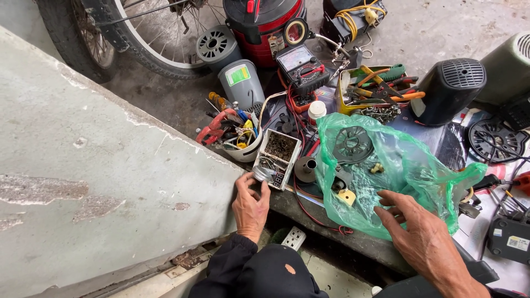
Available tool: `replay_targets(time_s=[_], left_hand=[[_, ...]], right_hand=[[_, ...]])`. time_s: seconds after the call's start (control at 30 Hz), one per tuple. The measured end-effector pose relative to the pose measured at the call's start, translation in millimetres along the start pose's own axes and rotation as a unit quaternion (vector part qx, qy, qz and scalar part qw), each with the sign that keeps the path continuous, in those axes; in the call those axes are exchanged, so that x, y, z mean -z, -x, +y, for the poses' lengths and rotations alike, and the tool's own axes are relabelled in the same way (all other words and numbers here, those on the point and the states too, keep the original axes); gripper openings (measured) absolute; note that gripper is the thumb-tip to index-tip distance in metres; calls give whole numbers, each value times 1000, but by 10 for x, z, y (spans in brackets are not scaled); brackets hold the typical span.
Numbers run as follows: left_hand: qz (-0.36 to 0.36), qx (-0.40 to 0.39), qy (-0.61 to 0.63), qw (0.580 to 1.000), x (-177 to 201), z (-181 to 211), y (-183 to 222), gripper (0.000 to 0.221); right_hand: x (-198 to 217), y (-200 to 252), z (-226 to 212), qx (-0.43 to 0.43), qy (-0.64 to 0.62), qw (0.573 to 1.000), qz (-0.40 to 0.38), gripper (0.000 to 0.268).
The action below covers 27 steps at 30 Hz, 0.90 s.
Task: The person is organizing repair components by unpacking a motor from a plastic bag and sorting through various small parts on a cluttered workbench.
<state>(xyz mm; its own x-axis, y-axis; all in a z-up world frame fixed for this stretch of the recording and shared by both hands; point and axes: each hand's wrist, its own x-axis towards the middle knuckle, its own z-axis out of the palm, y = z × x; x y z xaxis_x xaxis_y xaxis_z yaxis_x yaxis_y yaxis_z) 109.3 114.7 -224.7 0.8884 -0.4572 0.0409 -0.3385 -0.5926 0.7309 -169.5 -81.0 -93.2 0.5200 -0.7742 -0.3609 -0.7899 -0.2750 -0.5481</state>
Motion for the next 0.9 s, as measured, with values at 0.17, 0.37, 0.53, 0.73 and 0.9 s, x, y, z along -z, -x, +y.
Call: replay_targets(time_s=[0.17, 0.37, 0.53, 0.73, 0.9], left_hand=[[4, 9, -2, 1000, 14, -95, 63, 39], [-3, -3, -25, 1000, 16, -74, 52, 47], [6, -42, -39, 998, -28, -140, 29, 42], [24, -97, -49, 994, -99, -81, -64, 44], [-25, 3, 11, 1000, -139, 176, -285, 61]], right_hand=[[-12, 16, 54, 12, 1, 1000, -24, 51], [-43, 21, 83, 17, 10, 1000, 5, 43], [-50, 36, 82, 27, 17, 999, 14, 41], [-74, 32, 102, 35, 17, 999, 16, 41], [-88, 27, 119, 35, 26, 999, 8, 40]])
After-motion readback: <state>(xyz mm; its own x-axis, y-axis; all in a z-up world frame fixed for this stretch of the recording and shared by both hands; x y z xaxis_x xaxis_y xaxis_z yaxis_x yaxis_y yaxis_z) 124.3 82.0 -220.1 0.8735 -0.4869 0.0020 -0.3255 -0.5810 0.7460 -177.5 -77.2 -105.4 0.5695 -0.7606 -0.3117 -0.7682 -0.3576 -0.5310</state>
